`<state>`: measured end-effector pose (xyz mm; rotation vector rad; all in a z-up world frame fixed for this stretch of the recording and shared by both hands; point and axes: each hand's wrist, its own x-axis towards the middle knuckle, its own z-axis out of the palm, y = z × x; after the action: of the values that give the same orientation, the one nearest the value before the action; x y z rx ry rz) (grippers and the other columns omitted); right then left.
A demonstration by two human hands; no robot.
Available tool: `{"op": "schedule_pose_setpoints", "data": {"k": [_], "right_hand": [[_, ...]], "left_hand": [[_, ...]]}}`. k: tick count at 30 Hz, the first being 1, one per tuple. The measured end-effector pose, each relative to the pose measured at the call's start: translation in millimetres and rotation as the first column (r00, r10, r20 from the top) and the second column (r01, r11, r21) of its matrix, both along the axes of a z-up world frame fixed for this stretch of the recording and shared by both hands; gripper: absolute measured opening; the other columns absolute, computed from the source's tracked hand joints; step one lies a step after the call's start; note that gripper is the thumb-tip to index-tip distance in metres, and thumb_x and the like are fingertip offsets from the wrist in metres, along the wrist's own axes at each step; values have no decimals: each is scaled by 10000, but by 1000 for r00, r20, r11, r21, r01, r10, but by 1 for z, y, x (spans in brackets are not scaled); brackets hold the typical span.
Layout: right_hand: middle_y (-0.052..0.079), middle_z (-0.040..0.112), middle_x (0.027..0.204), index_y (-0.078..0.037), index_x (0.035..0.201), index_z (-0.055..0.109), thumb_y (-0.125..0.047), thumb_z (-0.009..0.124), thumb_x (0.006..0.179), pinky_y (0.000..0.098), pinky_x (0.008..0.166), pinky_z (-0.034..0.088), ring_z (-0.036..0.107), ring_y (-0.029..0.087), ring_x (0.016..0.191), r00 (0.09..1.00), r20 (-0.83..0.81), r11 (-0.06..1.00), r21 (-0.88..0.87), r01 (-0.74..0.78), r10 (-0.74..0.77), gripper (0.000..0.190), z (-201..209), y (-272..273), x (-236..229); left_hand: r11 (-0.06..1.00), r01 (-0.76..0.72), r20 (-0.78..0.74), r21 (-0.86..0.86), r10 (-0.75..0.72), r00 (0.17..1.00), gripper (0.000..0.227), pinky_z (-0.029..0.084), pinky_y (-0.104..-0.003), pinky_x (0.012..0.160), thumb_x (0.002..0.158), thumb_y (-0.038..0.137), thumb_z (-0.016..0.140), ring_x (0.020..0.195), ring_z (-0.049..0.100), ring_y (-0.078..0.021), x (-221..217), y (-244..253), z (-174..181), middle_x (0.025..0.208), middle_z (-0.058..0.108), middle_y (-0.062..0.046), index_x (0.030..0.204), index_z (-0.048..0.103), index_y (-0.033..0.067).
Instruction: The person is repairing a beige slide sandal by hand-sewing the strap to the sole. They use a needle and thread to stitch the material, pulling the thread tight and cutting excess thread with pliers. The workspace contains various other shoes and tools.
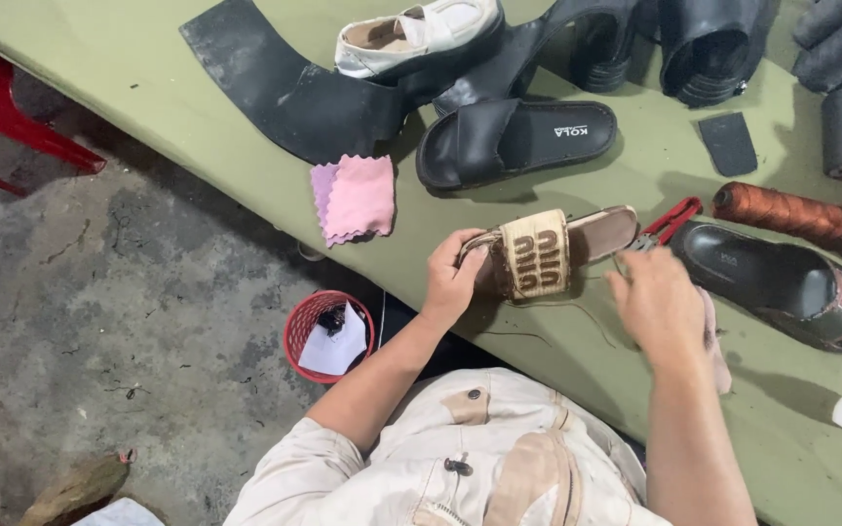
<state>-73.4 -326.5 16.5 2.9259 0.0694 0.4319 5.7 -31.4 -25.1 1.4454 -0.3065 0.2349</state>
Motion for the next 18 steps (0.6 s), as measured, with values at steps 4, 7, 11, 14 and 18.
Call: {"op": "schedule_pose_setpoints", "data": {"k": [4, 7, 11, 14, 18], "right_hand": [[-23, 633, 946, -210, 1088, 720, -371, 760, 958, 321, 887, 529, 651, 183, 948, 966, 232, 923, 333, -193, 118, 211, 5, 61, 19], [-19, 639, 881, -200, 1007, 721, -444, 816, 859, 315, 833, 525, 634, 173, 909, 945, 251, 842, 445, -305, 210, 300, -7, 110, 32], [-82, 545, 803, -253, 913, 652, -489, 783, 830, 245, 734, 526, 612, 119, 830, 940, 303, 913, 317, -256, 158, 283, -21, 133, 50], [-46, 566, 753, -233, 860, 658, -329, 796, 837, 302, 699, 543, 640, 160, 786, 965, 207, 814, 524, -250, 163, 169, 0, 131, 46], [58, 676, 708, -112, 857, 742, -126, 780, 867, 346, 701, 552, 678, 218, 729, 966, -68, 456, 888, -56, 251, 42, 52, 131, 39]], "left_hand": [[1000, 15, -16, -12, -15, 1000, 172, 550, -391, 885, 975, 93, 672, 918, 712, -195, 1, 1, 1, 939, 754, -119, 1124, 750, 54], [999, 47, -37, -15, -48, 998, 179, 552, -408, 877, 969, 109, 686, 920, 718, -220, 0, 3, 1, 942, 760, -135, 1123, 753, 48], [998, 44, -52, -33, -46, 998, 173, 553, -384, 868, 957, 95, 704, 912, 707, -181, 3, 4, -3, 924, 763, -120, 1113, 760, 45], [998, 46, -64, -36, -48, 997, 179, 550, -371, 856, 950, 115, 723, 900, 703, -172, 2, 3, -3, 917, 761, -122, 1109, 763, 42], [998, 51, -60, -47, -54, 997, 175, 550, -358, 851, 956, 108, 714, 892, 701, -162, 1, 5, 4, 914, 762, -124, 1108, 762, 37]]}}
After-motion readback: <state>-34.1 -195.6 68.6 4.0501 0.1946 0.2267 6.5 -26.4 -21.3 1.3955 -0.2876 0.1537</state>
